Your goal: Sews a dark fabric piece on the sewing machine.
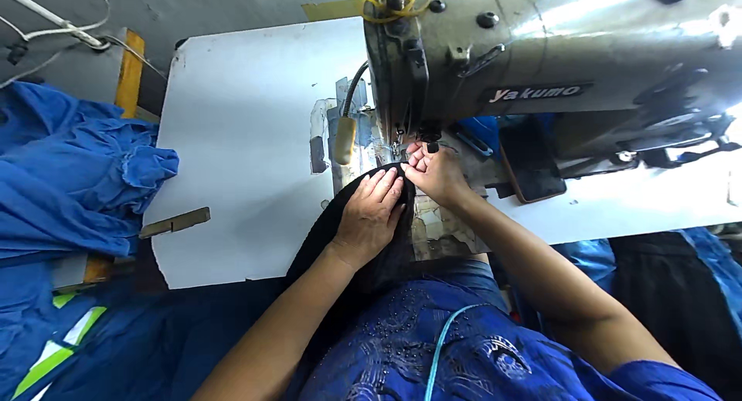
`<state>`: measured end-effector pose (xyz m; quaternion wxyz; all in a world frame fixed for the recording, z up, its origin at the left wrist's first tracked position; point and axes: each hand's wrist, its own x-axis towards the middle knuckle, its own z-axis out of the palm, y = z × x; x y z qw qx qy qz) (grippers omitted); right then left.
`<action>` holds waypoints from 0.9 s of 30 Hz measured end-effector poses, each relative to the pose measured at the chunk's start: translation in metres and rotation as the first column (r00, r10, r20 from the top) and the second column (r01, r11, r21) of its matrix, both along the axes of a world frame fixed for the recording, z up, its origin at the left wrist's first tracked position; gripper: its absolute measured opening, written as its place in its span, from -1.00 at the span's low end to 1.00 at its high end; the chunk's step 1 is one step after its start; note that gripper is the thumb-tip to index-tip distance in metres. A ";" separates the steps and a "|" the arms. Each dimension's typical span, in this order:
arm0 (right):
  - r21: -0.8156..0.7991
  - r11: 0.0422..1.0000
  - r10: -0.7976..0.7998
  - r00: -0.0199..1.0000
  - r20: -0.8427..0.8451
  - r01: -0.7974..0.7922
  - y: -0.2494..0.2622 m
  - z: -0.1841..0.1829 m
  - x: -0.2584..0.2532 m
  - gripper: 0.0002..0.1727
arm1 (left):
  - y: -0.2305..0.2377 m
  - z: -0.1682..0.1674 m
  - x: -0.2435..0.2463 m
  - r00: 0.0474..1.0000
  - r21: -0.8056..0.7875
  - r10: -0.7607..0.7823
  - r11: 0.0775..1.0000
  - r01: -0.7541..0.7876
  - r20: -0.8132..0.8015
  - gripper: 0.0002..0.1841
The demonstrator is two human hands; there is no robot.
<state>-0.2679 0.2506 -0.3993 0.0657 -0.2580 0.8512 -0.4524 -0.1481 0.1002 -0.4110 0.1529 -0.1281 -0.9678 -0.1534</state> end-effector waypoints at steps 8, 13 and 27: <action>-0.034 0.998 -0.042 0.995 0.091 0.045 -0.011 0.002 -0.019 -0.71 | -0.029 0.004 -0.026 0.990 0.011 -0.144 0.990 0.144 0.010 -0.55; -0.060 0.995 -0.079 0.996 0.040 0.082 -0.011 0.000 -0.015 -0.73 | -0.030 0.004 -0.026 0.989 0.015 -0.149 0.989 0.149 -0.009 -0.57; 0.053 0.997 -0.061 0.996 0.066 0.057 -0.009 0.008 -0.014 -0.80 | -0.016 0.004 -0.024 0.991 -0.177 -0.073 0.983 0.053 -0.111 -0.61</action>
